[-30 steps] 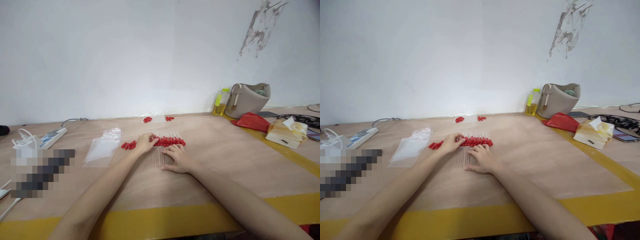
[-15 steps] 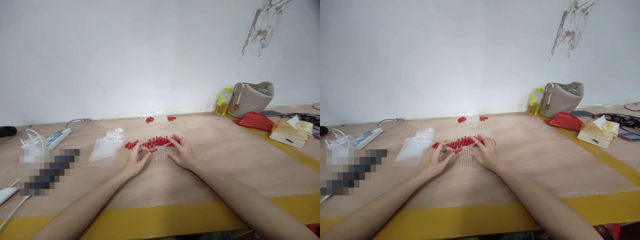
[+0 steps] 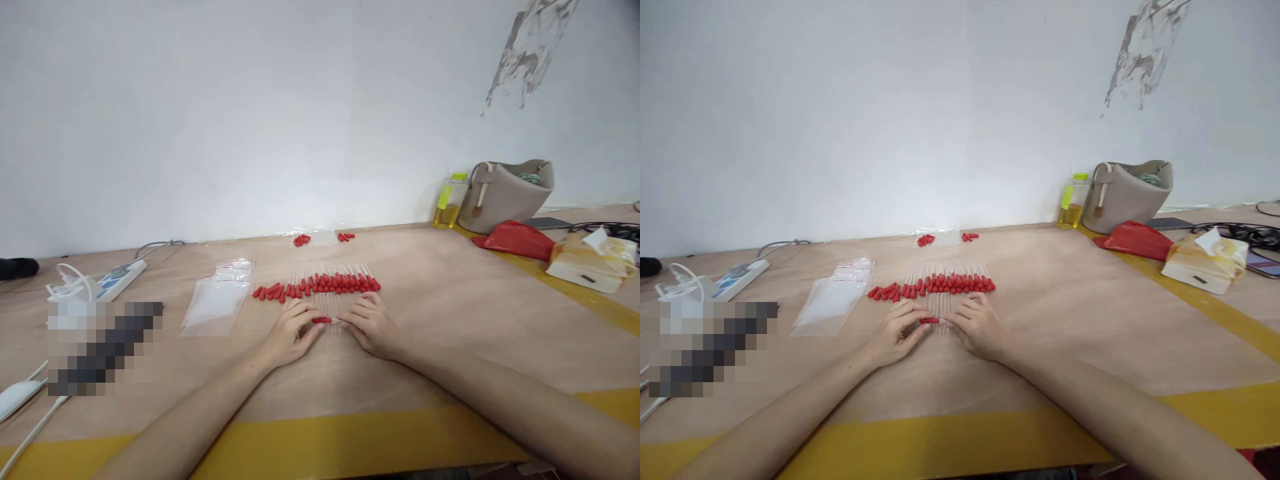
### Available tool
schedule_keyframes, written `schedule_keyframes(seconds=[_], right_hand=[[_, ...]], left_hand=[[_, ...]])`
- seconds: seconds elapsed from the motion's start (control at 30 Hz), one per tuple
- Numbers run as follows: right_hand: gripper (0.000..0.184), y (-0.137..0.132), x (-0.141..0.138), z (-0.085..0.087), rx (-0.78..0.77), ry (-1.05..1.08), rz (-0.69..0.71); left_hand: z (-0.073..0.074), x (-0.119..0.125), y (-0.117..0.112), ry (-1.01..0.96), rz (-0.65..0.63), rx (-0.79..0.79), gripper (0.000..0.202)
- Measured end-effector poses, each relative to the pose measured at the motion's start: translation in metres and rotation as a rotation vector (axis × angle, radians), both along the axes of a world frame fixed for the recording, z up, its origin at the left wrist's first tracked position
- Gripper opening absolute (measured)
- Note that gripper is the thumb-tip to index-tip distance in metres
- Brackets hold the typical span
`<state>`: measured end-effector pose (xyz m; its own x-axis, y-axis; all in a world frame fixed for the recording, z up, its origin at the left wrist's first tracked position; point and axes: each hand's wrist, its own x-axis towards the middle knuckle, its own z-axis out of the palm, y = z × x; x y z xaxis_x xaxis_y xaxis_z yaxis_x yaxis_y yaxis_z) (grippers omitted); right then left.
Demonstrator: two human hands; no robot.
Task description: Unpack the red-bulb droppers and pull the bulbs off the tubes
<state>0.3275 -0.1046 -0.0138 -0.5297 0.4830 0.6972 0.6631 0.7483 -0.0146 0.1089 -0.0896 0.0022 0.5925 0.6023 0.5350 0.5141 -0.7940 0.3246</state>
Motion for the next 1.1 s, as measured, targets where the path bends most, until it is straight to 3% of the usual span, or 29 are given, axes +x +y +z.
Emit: schedule_keyframes(seconds=[0.23,0.63,0.8,0.9,1.1], right_hand=[[0.024,-0.001,0.001,0.003,-0.041,0.02,-0.013],[0.026,-0.003,0.01,0.003,-0.065,0.043,-0.006],[0.022,0.005,0.026,-0.002,-0.097,0.149,-0.136],[0.018,0.007,0.024,-0.003,-0.107,0.167,-0.145],[0.015,0.006,0.015,-0.003,-0.089,0.145,-0.203]], left_hand=[[-0.008,0.001,0.004,0.091,0.063,0.078,0.022],[-0.007,-0.01,0.0,0.058,0.058,0.004,0.021],[-0.008,-0.029,0.007,-0.093,0.22,-0.131,0.021],[-0.002,-0.032,0.014,-0.197,0.268,-0.117,0.022],[0.014,-0.062,0.041,-0.313,0.642,-0.043,0.034]])
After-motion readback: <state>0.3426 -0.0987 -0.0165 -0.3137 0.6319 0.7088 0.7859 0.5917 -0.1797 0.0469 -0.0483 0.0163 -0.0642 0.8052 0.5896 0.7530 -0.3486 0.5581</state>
